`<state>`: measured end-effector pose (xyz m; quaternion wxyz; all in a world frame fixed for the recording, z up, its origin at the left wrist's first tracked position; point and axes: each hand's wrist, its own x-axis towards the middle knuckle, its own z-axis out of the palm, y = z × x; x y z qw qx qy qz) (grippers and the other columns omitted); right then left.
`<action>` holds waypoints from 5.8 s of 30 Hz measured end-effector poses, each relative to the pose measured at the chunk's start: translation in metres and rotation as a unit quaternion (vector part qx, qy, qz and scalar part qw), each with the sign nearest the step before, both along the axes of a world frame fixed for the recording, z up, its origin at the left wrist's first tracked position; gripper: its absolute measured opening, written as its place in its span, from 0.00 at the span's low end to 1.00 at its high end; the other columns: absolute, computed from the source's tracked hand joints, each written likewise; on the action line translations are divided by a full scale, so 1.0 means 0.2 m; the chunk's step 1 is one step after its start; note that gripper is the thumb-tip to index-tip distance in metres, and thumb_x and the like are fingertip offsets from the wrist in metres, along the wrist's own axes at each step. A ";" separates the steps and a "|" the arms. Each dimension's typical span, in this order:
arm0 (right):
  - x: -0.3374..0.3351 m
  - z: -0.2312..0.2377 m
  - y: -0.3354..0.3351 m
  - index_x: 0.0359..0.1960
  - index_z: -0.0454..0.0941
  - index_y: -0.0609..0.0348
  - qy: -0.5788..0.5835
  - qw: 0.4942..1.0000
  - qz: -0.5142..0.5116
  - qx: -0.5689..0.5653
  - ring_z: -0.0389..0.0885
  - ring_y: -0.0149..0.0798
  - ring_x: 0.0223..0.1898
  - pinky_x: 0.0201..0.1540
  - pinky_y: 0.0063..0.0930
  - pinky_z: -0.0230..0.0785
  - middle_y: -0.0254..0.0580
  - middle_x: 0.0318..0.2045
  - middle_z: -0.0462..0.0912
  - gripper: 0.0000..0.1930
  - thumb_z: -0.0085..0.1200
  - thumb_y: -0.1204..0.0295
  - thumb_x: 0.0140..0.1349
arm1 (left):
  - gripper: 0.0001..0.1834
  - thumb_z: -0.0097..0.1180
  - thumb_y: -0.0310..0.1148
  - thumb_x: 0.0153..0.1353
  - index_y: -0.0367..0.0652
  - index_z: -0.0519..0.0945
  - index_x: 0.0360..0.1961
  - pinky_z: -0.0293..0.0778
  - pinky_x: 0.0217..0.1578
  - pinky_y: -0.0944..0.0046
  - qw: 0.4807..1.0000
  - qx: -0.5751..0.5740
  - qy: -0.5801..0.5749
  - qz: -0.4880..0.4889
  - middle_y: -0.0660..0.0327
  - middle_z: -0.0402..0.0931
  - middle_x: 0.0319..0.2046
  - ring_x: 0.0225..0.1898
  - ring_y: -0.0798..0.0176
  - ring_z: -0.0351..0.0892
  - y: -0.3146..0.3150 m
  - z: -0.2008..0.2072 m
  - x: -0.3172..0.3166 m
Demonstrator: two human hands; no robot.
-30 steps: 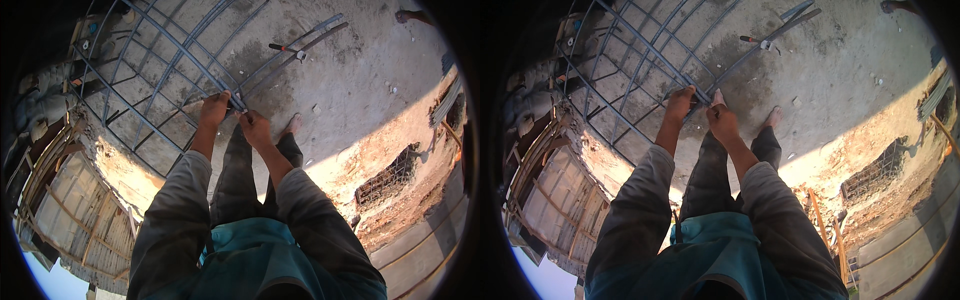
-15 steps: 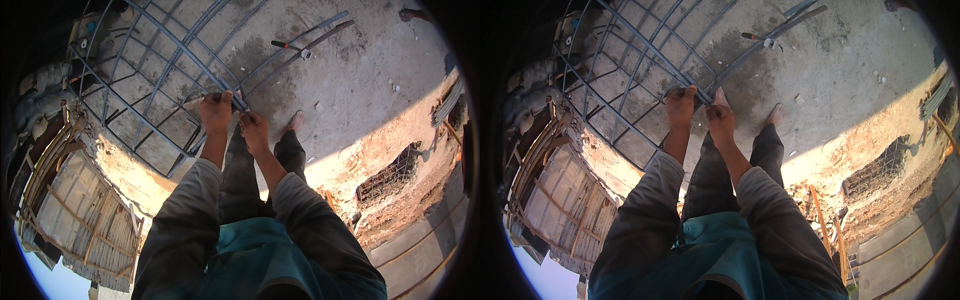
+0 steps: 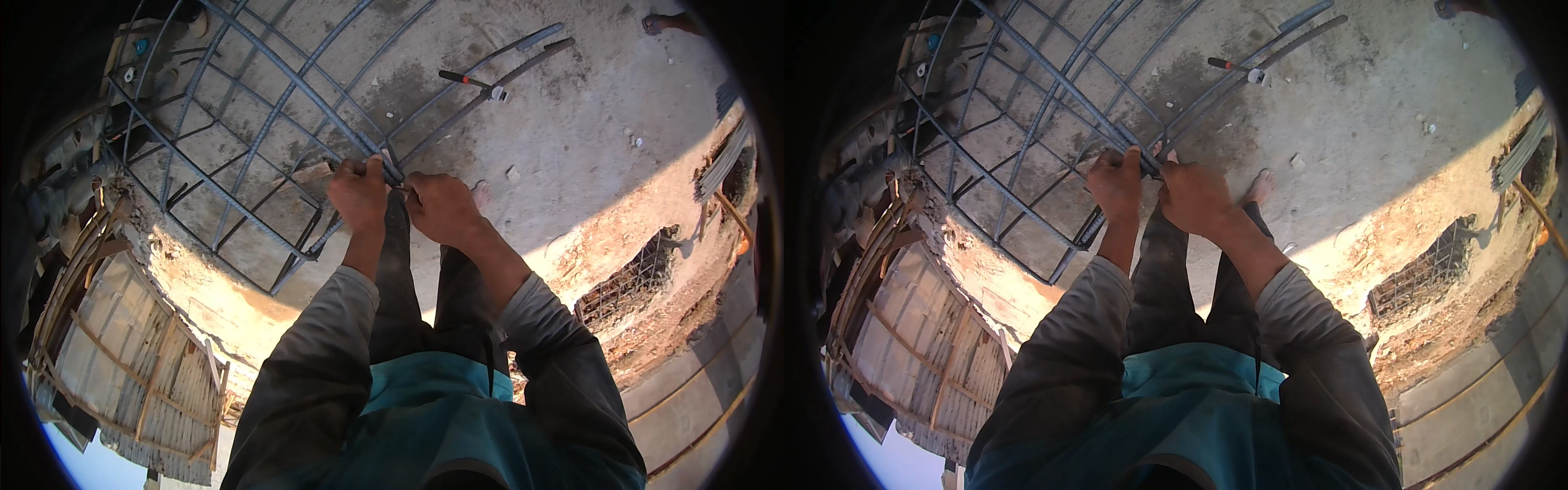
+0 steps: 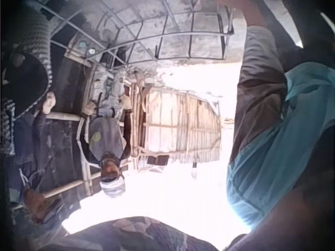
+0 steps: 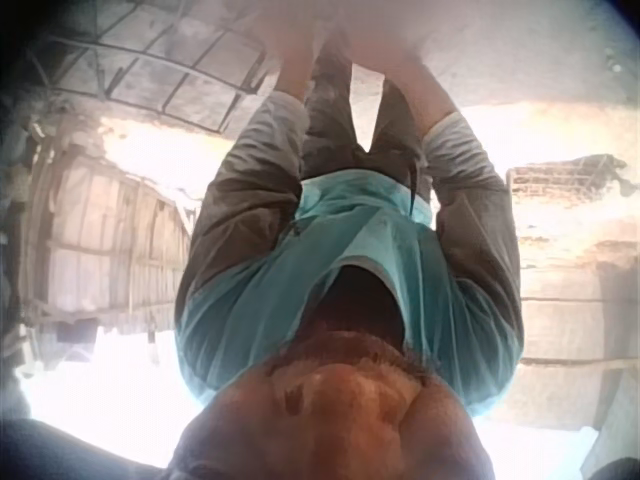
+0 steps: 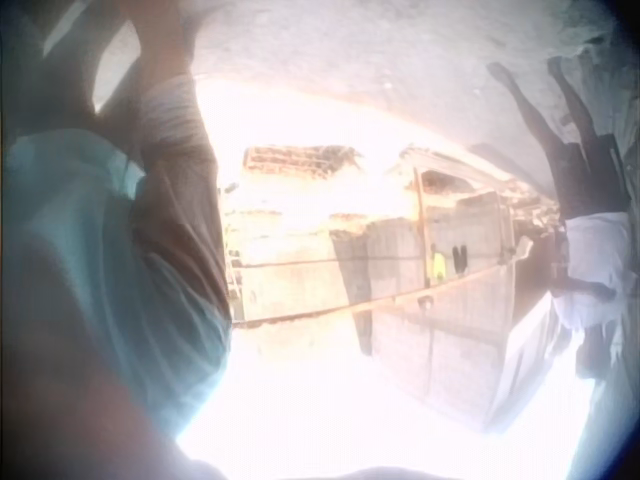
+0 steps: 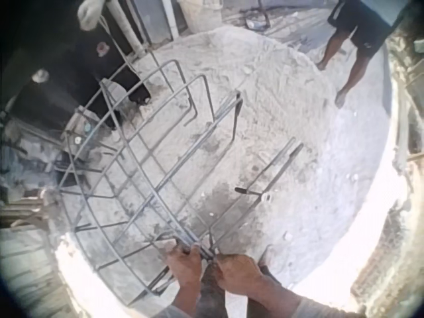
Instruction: The person assembles a rebar frame by hand and using pliers, tying wire around metal rods to secure the structure.
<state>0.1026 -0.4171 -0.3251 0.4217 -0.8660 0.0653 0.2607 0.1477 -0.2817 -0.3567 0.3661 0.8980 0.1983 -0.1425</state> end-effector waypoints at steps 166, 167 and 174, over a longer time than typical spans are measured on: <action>0.07 -0.40 -0.57 0.53 0.69 0.67 -0.138 0.932 -0.301 -0.148 0.76 0.44 0.44 0.44 0.38 0.72 0.51 0.49 0.72 0.28 0.67 0.68 0.54 | 0.18 0.46 0.41 0.68 0.35 0.76 0.43 0.80 0.29 0.64 0.784 -0.417 0.361 0.284 0.57 0.79 0.32 0.28 0.63 0.81 0.02 0.15 -0.59; 0.10 -0.46 -0.62 0.47 0.73 0.67 -0.157 0.945 -0.218 -0.185 0.77 0.49 0.40 0.43 0.40 0.72 0.55 0.44 0.75 0.22 0.65 0.67 0.55 | 0.18 0.45 0.41 0.69 0.35 0.76 0.44 0.80 0.30 0.64 0.786 -0.415 0.353 0.292 0.56 0.80 0.32 0.29 0.62 0.82 0.03 0.13 -0.61; 0.14 -0.44 -0.78 0.36 0.79 0.63 -0.206 0.951 -0.086 -0.214 0.79 0.53 0.39 0.41 0.39 0.73 0.53 0.36 0.81 0.09 0.59 0.70 0.60 | 0.15 0.49 0.38 0.69 0.37 0.77 0.45 0.77 0.31 0.66 0.873 -0.331 0.218 0.285 0.59 0.79 0.32 0.30 0.66 0.79 0.15 0.10 -0.62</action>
